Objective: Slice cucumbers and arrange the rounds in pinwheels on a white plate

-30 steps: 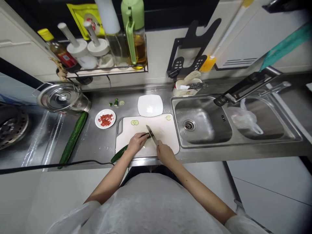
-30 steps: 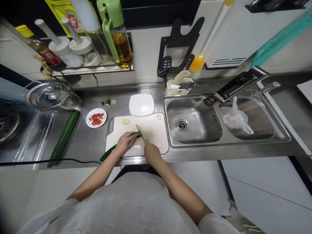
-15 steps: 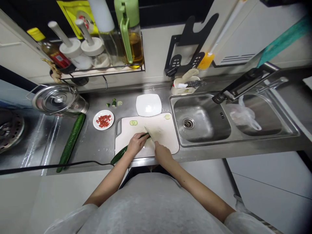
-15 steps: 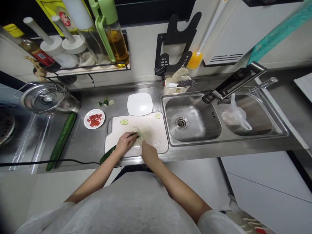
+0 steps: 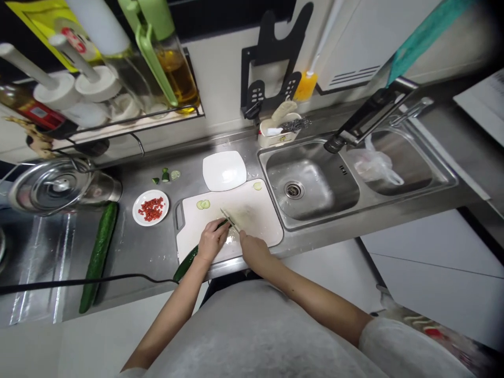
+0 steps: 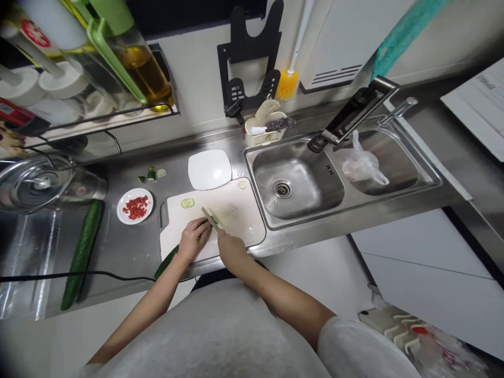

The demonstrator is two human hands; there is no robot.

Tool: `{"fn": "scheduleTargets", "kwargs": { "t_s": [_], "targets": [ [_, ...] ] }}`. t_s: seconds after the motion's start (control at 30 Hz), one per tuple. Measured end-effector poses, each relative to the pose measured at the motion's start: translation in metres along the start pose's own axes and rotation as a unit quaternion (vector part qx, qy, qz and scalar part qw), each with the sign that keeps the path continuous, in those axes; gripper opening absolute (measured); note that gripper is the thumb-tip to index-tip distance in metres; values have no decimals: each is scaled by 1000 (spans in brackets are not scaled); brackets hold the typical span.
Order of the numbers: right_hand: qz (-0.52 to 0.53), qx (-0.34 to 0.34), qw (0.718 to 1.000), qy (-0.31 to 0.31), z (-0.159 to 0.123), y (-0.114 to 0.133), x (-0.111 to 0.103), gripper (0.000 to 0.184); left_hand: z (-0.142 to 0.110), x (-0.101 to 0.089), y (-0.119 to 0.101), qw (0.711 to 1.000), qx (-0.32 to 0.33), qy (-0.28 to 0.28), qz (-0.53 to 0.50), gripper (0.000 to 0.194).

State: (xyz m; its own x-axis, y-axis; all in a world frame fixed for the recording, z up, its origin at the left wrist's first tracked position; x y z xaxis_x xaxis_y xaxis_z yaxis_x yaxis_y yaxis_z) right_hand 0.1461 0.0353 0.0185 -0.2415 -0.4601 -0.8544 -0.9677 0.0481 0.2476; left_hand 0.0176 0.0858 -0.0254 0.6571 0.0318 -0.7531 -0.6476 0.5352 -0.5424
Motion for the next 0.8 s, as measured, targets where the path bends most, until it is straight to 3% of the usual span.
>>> {"fn": "scheduleTargets", "kwargs": {
  "t_s": [0.8],
  "targets": [
    [20,7,1000,17,3,-3,4,27,0,1,-2,1000,13,6,4,26]
  ]
}}
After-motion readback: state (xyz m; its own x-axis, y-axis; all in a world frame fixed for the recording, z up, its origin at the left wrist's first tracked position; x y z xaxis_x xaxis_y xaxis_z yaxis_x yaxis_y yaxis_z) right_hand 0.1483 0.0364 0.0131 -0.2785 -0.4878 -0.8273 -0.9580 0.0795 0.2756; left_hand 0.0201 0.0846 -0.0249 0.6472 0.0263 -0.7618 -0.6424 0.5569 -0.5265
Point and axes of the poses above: each hand's wrist, its own z-axis towards the middle knuckle, its own x-axis out of the palm, y = z × x, the point moved 6 cm from there along z, towards the middle knuckle, and after that the axes turned 10 degrees about -y, right-handed, at the moved point
